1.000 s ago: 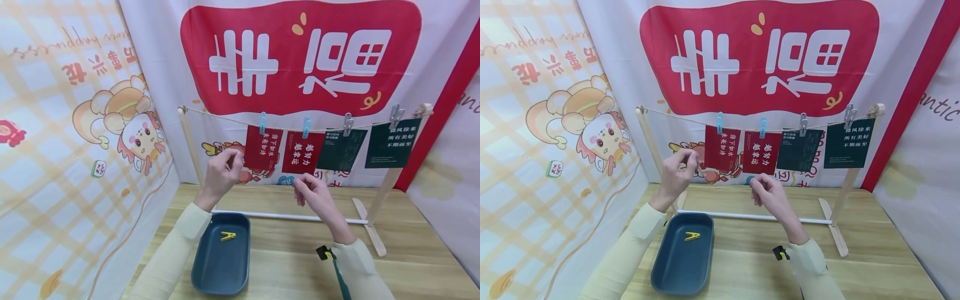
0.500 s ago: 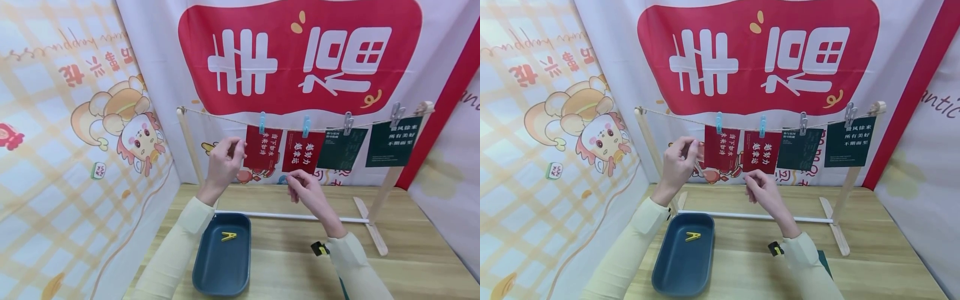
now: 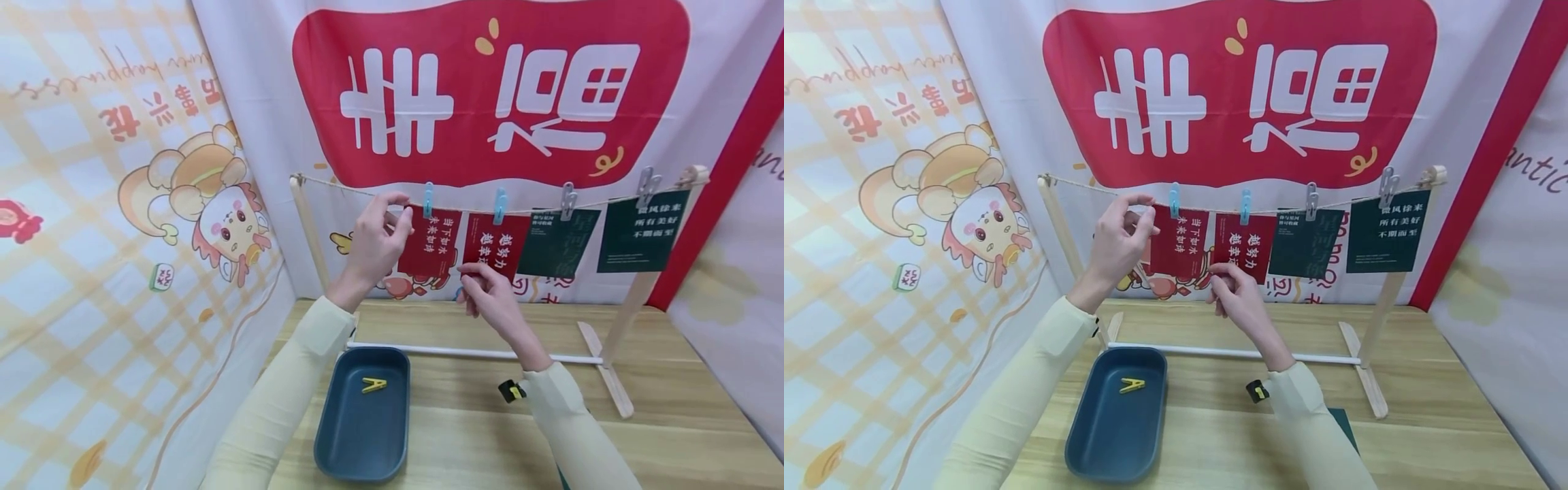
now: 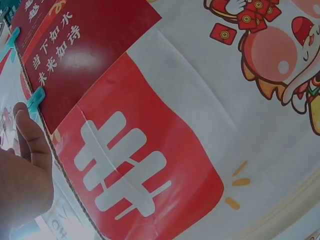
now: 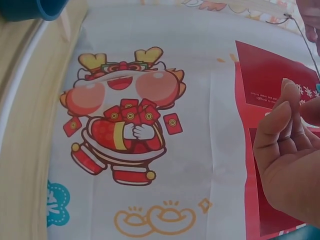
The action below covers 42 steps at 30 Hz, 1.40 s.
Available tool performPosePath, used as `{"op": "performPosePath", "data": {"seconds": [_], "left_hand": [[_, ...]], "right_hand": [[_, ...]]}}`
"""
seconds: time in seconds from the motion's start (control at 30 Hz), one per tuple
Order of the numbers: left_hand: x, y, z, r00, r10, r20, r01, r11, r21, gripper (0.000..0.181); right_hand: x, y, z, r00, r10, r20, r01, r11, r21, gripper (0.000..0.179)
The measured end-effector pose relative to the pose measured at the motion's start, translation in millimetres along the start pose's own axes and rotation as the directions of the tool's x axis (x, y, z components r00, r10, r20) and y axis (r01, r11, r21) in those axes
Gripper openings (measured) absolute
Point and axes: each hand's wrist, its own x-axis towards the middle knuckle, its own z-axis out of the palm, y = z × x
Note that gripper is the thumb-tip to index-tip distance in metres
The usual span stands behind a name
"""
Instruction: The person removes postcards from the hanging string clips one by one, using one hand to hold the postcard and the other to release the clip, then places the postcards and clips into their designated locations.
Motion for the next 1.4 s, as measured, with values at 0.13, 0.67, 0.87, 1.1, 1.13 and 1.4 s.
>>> {"op": "performPosePath", "data": {"seconds": [0.13, 0.67, 0.87, 1.1, 1.13, 1.4], "left_hand": [[6.1, -1.4, 0.7, 0.999, 0.009, -0.045, -0.011, 0.999, -0.04, 0.021], [26.6, 5.1, 8.1, 0.997, -0.054, 0.048, 0.053, 0.999, 0.005, 0.033], [31.3, 4.3, 11.5, 0.966, -0.157, 0.205, 0.137, 0.985, 0.108, 0.049], [28.8, -2.5, 18.4, 0.94, -0.185, 0.287, 0.166, 0.982, 0.09, 0.05], [28.8, -3.6, 19.3, 0.939, -0.186, 0.291, 0.17, 0.982, 0.08, 0.05], [32.5, -5.4, 22.9, 0.945, -0.187, 0.268, 0.199, 0.98, -0.02, 0.048]], "right_hand": [[5.3, 2.1, 5.5, 1.0, -0.018, -0.008, 0.018, 1.0, -0.009, 0.029], [15.7, 2.5, 21.1, 0.996, -0.067, -0.053, 0.066, 0.997, -0.031, 0.043], [23.3, -3.9, 26.7, 0.999, -0.029, -0.032, 0.029, 1.0, 0.008, 0.049], [34.2, -5.5, 35.0, 0.999, -0.022, -0.029, 0.024, 0.996, 0.09, 0.028], [35.4, -5.4, 35.7, 0.999, -0.02, -0.03, 0.023, 0.995, 0.096, 0.027], [39.5, -9.1, 41.4, 1.0, -0.012, -0.027, 0.015, 0.994, 0.107, 0.037]]}}
